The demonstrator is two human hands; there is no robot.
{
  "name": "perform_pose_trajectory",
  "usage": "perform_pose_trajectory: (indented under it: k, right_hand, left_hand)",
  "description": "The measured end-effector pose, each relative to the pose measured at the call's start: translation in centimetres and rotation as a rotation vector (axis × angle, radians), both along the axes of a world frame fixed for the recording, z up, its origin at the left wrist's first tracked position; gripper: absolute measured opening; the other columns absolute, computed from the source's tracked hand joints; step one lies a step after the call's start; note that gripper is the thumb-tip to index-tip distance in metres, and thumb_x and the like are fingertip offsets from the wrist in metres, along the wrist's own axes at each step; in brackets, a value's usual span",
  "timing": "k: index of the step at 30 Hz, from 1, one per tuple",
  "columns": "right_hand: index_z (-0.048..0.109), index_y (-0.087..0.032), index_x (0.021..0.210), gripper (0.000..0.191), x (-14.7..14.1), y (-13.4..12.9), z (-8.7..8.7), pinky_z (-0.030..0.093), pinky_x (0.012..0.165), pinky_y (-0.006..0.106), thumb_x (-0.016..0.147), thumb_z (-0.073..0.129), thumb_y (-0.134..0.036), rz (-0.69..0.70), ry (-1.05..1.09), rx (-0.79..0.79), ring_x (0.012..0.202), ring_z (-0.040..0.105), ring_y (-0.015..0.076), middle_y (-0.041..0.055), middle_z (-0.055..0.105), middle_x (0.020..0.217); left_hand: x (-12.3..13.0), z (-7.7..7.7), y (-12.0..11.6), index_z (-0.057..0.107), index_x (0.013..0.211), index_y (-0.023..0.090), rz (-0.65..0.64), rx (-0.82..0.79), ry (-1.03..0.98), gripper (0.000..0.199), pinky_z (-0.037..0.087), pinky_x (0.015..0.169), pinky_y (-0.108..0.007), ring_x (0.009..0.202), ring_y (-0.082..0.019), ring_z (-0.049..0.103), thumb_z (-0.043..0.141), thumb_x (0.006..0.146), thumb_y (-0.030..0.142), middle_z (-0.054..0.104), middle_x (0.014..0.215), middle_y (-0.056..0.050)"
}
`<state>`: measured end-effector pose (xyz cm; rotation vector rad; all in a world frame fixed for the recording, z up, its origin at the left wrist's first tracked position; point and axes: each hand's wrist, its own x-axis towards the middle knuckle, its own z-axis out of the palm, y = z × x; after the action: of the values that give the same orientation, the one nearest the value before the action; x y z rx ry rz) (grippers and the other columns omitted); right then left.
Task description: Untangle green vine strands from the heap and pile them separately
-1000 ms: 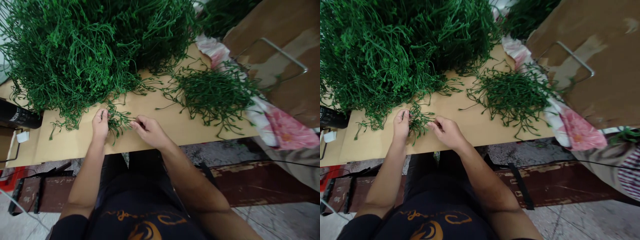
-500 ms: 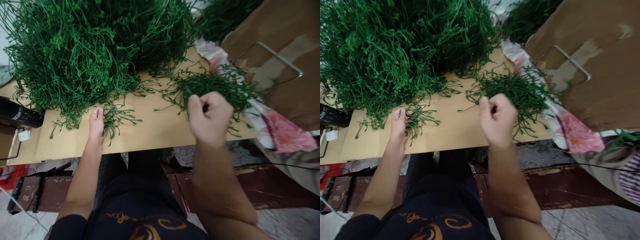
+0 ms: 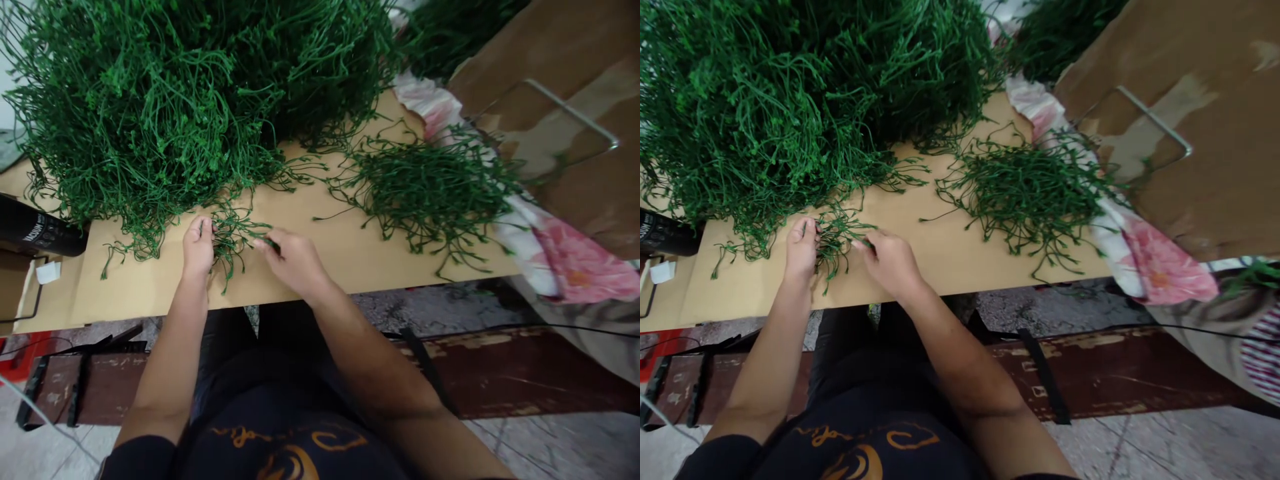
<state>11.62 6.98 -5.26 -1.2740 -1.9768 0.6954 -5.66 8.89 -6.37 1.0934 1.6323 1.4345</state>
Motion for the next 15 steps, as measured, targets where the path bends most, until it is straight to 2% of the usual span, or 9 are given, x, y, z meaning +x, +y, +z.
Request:
perform_pose_trajectory:
  k: [3, 7, 10, 13, 14, 15]
  right_hand:
    - [0.033, -0.020, 0.058, 0.032, 0.5, -0.2, 0.2, 0.032, 0.053, 0.026, 0.088, 0.039, -0.031, 0.033, 0.140, 0.015, 0.053, 0.039, 0.0106, -0.0018, 0.038, 0.055]
    - [0.024, -0.021, 0.059, 0.032, 0.1, -2.5, 0.3, 0.030, 0.052, 0.024, 0.089, 0.038, -0.022, 0.171, 0.271, 0.157, 0.052, 0.033, 0.0091, -0.0032, 0.030, 0.056]
    - [0.024, -0.021, 0.061, 0.030, -0.5, -5.1, 1.5, 0.030, 0.052, 0.025, 0.086, 0.040, -0.015, 0.317, 0.298, 0.285, 0.055, 0.035, 0.0104, -0.0021, 0.032, 0.056]
    - [0.029, -0.021, 0.061, 0.028, -0.1, -6.8, 3.6, 0.029, 0.051, 0.026, 0.085, 0.042, -0.015, 0.602, 0.290, 0.419, 0.053, 0.032, 0.0109, -0.0021, 0.034, 0.053]
    - [0.032, -0.020, 0.061, 0.026, 0.4, -6.8, 4.1, 0.029, 0.051, 0.026, 0.085, 0.043, -0.016, 0.656, 0.271, 0.445, 0.053, 0.033, 0.0109, -0.0019, 0.036, 0.053]
    - [0.035, -0.020, 0.062, 0.025, 1.2, -6.4, 4.5, 0.030, 0.051, 0.026, 0.085, 0.043, -0.016, 0.638, 0.244, 0.465, 0.053, 0.035, 0.0109, -0.0016, 0.038, 0.053]
  left_hand:
    - [0.2, 0.1, 0.1, 0.045, 0.062, 0.018, 0.010, -0.047, 0.004, 0.028, 0.021, 0.045, -0.022, 0.045, -0.007, 0.029, 0.047, 0.085, 0.033, 0.037, 0.052, 0.005]
    - [0.5, 0.4, 0.1, 0.043, 0.059, 0.017, -0.018, -0.022, 0.080, 0.029, 0.027, 0.049, -0.022, 0.048, -0.007, 0.033, 0.048, 0.085, 0.029, 0.037, 0.052, 0.004]
    - [0.4, 0.6, 0.4, 0.043, 0.061, 0.017, 0.050, -0.023, 0.063, 0.026, 0.029, 0.051, -0.021, 0.051, -0.007, 0.035, 0.047, 0.086, 0.027, 0.039, 0.055, 0.004]
    - [0.0, 0.7, 0.8, 0.044, 0.067, 0.018, 0.192, -0.077, -0.054, 0.024, 0.027, 0.047, -0.022, 0.048, -0.007, 0.033, 0.044, 0.087, 0.030, 0.040, 0.058, 0.004]
    - [0.0, 0.8, 0.9, 0.043, 0.067, 0.018, 0.196, -0.076, -0.075, 0.024, 0.026, 0.046, -0.021, 0.047, -0.006, 0.032, 0.044, 0.087, 0.031, 0.040, 0.058, 0.005]
    - [0.0, 0.8, 0.9, 0.043, 0.066, 0.018, 0.174, -0.064, -0.084, 0.024, 0.025, 0.045, -0.021, 0.046, -0.006, 0.031, 0.046, 0.086, 0.031, 0.039, 0.058, 0.005]
